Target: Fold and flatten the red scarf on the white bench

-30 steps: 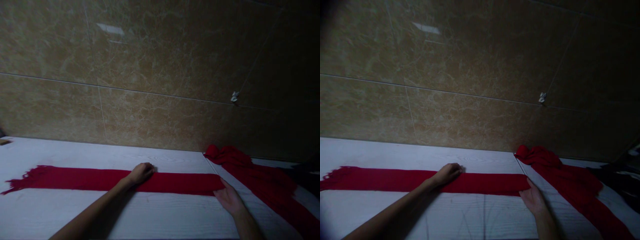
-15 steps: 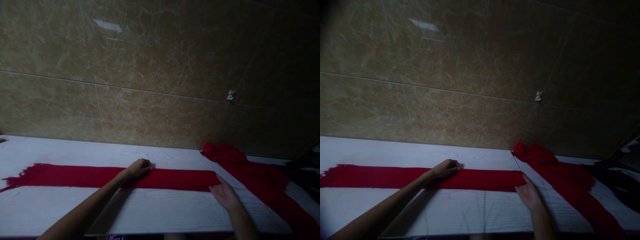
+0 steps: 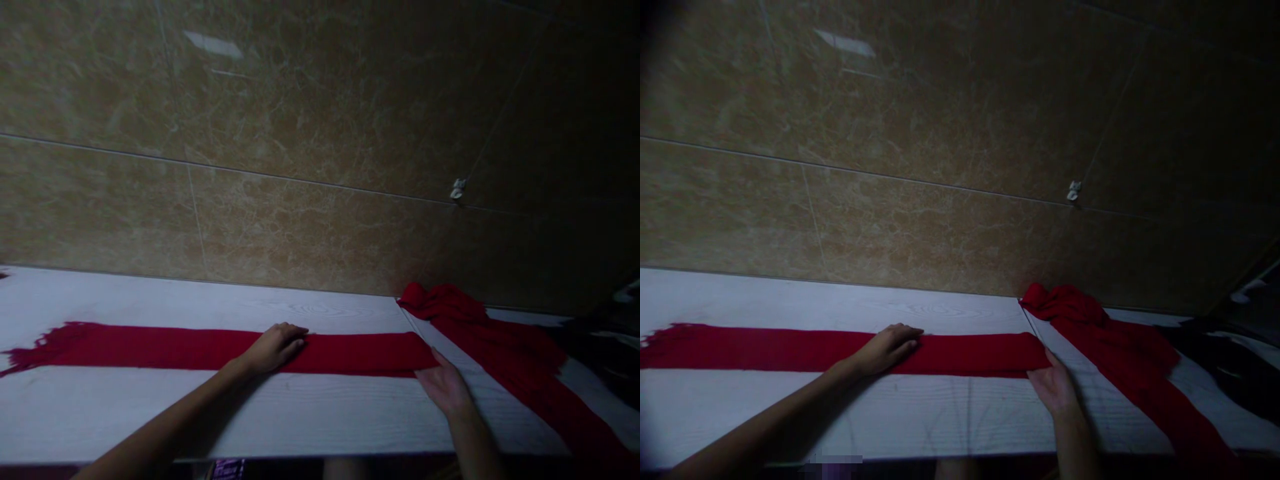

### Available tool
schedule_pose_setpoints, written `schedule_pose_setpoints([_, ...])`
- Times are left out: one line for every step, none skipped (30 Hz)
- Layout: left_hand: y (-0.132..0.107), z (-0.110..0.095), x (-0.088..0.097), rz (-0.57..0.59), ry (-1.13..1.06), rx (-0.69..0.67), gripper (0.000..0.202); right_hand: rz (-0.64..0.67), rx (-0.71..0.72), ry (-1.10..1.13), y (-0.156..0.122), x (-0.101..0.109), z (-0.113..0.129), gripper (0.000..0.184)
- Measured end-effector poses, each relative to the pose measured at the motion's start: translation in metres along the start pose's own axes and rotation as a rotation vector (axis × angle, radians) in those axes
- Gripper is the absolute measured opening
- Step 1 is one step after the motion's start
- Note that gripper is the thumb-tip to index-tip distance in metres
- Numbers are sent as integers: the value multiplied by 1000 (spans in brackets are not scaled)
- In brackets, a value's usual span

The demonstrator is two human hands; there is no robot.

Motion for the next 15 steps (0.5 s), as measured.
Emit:
schedule_pose_setpoints([-1, -1, 0, -1, 7, 1, 49, 1, -1, 8, 1, 2, 0, 38])
schedule_pose_setpoints([-2, -1, 1, -5, 12, 5, 49, 1, -3, 16, 2, 4, 0, 37])
schedule_pose_setpoints([-2, -2, 1, -8, 14, 9, 49, 5, -5, 22, 2, 6, -1, 36])
schedule_pose_setpoints([-3, -4, 1, -11, 15, 14, 48, 8, -4, 28, 2, 7, -1, 36])
schedule_pose_setpoints([-4, -5, 2, -15, 16, 19, 47, 13, -4, 35, 2, 8, -1, 35])
schedule_pose_setpoints([-5, -6, 2, -20, 17, 23, 47, 17, -3, 43, 2, 9, -1, 34])
schedule_pose_setpoints([-5, -7, 2, -23, 20, 27, 46, 17, -2, 50, 1, 10, -1, 33])
schedule_pose_setpoints([-6, -8, 2, -24, 25, 28, 45, 12, -4, 55, 1, 10, -1, 32])
schedule_pose_setpoints([-6, -10, 2, -23, 29, 29, 45, 3, -7, 58, 0, 11, -1, 32])
schedule_pose_setpoints([-7, -11, 3, -20, 34, 25, 44, -6, -7, 61, 0, 12, -1, 32])
schedule_pose_setpoints([-7, -12, 2, -13, 40, 17, 44, -15, 0, 65, -1, 13, -1, 33])
schedule_pose_setpoints([-7, -12, 2, -6, 46, 6, 44, -31, 22, 69, -1, 14, -2, 36])
schedule_pose_setpoints([-7, -13, 2, -2, 53, -3, 45, -50, 57, 74, -1, 15, -4, 39])
schedule_pose_setpoints([-8, -13, 1, -1, 61, -8, 45, -68, 99, 78, -1, 16, -6, 41])
schedule_pose_setpoints([-8, -13, 1, 0, 71, -10, 46, -75, 147, 77, -2, 17, -8, 43])
Point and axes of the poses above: each hand's wrist, its own y-axis towards the middle knuckle, its own x-axis out of the back of the hand, z = x × y, the point moved 1 cm from there along y, towards the middle knuckle, and after that the axes turned 9 degrees about -y, right-handed, at the moved point
